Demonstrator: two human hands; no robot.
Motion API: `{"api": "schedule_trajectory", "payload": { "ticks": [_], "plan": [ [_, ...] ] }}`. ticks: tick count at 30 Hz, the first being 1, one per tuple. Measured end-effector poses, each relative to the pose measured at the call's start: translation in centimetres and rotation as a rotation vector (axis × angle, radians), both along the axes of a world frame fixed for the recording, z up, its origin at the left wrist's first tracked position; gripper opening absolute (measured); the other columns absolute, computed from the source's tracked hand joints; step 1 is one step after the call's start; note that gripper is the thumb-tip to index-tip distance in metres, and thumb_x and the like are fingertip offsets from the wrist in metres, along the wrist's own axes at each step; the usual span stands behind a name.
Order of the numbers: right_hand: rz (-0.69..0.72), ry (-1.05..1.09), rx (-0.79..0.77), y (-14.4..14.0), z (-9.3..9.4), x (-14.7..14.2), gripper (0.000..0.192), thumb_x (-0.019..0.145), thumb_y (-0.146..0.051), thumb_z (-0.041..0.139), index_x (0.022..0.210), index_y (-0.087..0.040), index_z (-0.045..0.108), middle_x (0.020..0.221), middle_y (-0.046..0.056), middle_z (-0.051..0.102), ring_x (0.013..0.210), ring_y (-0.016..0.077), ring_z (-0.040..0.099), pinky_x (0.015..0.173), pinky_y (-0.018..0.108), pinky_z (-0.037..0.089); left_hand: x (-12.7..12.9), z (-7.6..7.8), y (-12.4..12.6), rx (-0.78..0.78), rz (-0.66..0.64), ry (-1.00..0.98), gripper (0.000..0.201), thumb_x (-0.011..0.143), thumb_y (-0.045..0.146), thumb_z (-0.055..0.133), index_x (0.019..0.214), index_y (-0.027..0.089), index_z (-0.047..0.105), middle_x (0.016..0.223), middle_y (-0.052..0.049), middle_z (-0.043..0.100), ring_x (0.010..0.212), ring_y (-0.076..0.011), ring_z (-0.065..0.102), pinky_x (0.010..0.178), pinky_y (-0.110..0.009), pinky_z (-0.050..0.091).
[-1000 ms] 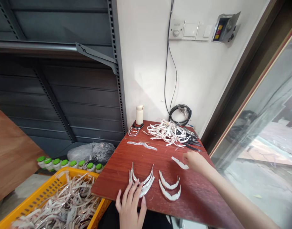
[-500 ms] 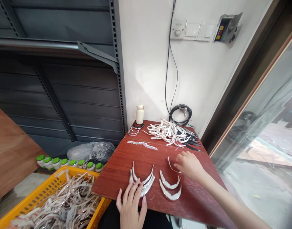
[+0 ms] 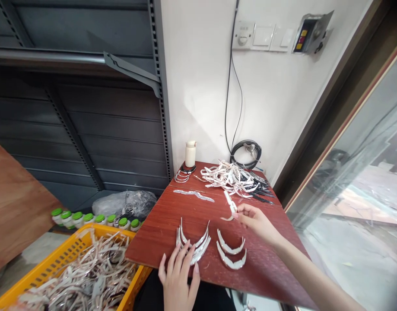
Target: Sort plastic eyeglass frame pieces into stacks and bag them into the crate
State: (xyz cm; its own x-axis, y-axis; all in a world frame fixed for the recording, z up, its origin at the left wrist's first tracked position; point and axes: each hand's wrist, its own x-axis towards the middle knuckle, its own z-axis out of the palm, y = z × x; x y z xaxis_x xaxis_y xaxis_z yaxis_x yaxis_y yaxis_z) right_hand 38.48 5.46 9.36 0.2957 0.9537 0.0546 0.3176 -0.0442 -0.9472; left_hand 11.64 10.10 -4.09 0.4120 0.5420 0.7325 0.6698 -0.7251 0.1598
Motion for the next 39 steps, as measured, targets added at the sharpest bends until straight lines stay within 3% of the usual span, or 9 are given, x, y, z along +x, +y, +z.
{"api": "schedule_trajectory", "payload": {
  "ticks": [4,8,11,14,19,28,30,35,39],
  "plan": [
    [0.054,0.168,-0.104,-0.3,-2.9,1.0,0.043,0.071,-0.059,0.073,0.08,-0.02,0.059,0.077,0.002,0.069,0.068,0.0173,0.061,0.066,0.029,0.044,0.1,0.0,0.0,0.011,-0.003,-0.007,0.043,0.085,0.024,0.054,0.128,0.026,0.059,0.129,-0.004,0.066,0.123,-0.021,0.055,0.12,-0.043,0.008],
    [0.004,-0.266,-0.178,-1.5,-5.4,2.0,0.048,0.082,-0.064,0.059,0.064,-0.02,0.058,0.065,0.001,0.064,0.067,0.0187,0.057,0.067,0.03,0.04,0.0,0.0,0.1,0.02,-0.002,0.003,0.043,0.086,0.024,0.053,0.128,0.026,0.059,0.129,-0.005,0.066,0.123,-0.0205,0.055,0.12,-0.043,0.008],
    [-0.122,-0.654,-0.122,-2.6,-5.0,2.3,0.053,0.094,-0.06,0.046,0.06,-0.021,0.058,0.067,0.002,0.064,0.072,0.0209,0.057,0.074,0.033,0.039,0.0,-0.1,0.1,0.012,0.002,-0.004,0.043,0.086,0.023,0.053,0.128,0.025,0.058,0.13,-0.005,0.066,0.124,-0.0205,0.054,0.12,-0.043,0.008],
    [-0.16,-0.808,-0.022,-2.8,-4.0,2.5,0.043,0.096,-0.053,0.047,0.07,-0.022,0.061,0.078,0.004,0.065,0.079,0.0219,0.058,0.077,0.035,0.04,0.1,-0.1,0.1,0.004,-0.005,-0.015,0.042,0.086,0.024,0.053,0.128,0.026,0.058,0.129,-0.004,0.066,0.124,-0.021,0.053,0.12,-0.044,0.008],
    [-0.045,-0.848,0.019,-1.1,-4.1,2.8,0.021,0.095,-0.037,0.054,0.102,-0.023,0.068,0.103,0.006,0.067,0.096,0.0236,0.059,0.087,0.036,0.042,0.4,-0.2,-0.2,-0.046,0.0,-0.076,0.039,0.088,0.024,0.05,0.126,0.027,0.059,0.127,-0.005,0.067,0.124,-0.0227,0.053,0.119,-0.048,0.013],
    [0.233,-0.734,-0.125,-1.4,-3.1,-0.2,0.02,0.093,-0.024,0.054,0.09,-0.026,0.074,0.092,0.002,0.069,0.085,0.0169,0.064,0.077,0.026,0.044,0.5,-1.0,0.3,-0.014,0.002,-0.109,0.039,0.087,0.025,0.049,0.124,0.028,0.06,0.124,-0.004,0.069,0.12,-0.0232,0.056,0.118,-0.049,0.015],
    [0.11,-0.766,-0.12,-0.6,-2.3,1.4,0.018,0.092,-0.027,0.055,0.09,-0.027,0.073,0.094,0.001,0.07,0.087,0.0165,0.065,0.078,0.025,0.044,0.6,-1.0,0.3,-0.008,0.003,-0.111,0.038,0.087,0.025,0.048,0.124,0.028,0.06,0.124,-0.004,0.069,0.119,-0.0236,0.056,0.117,-0.049,0.015],
    [-0.414,-0.827,-0.148,3.9,-1.8,7.8,0.023,0.093,-0.035,0.052,0.096,-0.023,0.071,0.104,0.007,0.071,0.095,0.0232,0.065,0.077,0.029,0.044,0.7,-1.1,0.3,-0.004,0.014,-0.115,0.038,0.087,0.025,0.048,0.123,0.028,0.061,0.123,-0.004,0.07,0.118,-0.0243,0.058,0.117,-0.05,0.016],
    [-0.515,-0.801,-0.134,7.1,-3.2,9.8,0.022,0.087,-0.039,0.059,0.083,-0.021,0.071,0.095,0.01,0.071,0.091,0.0265,0.065,0.074,0.032,0.043,0.7,-1.2,0.4,0.001,0.018,-0.118,0.038,0.087,0.025,0.049,0.123,0.028,0.061,0.122,-0.004,0.07,0.118,-0.024,0.058,0.117,-0.049,0.016]
  ]
}}
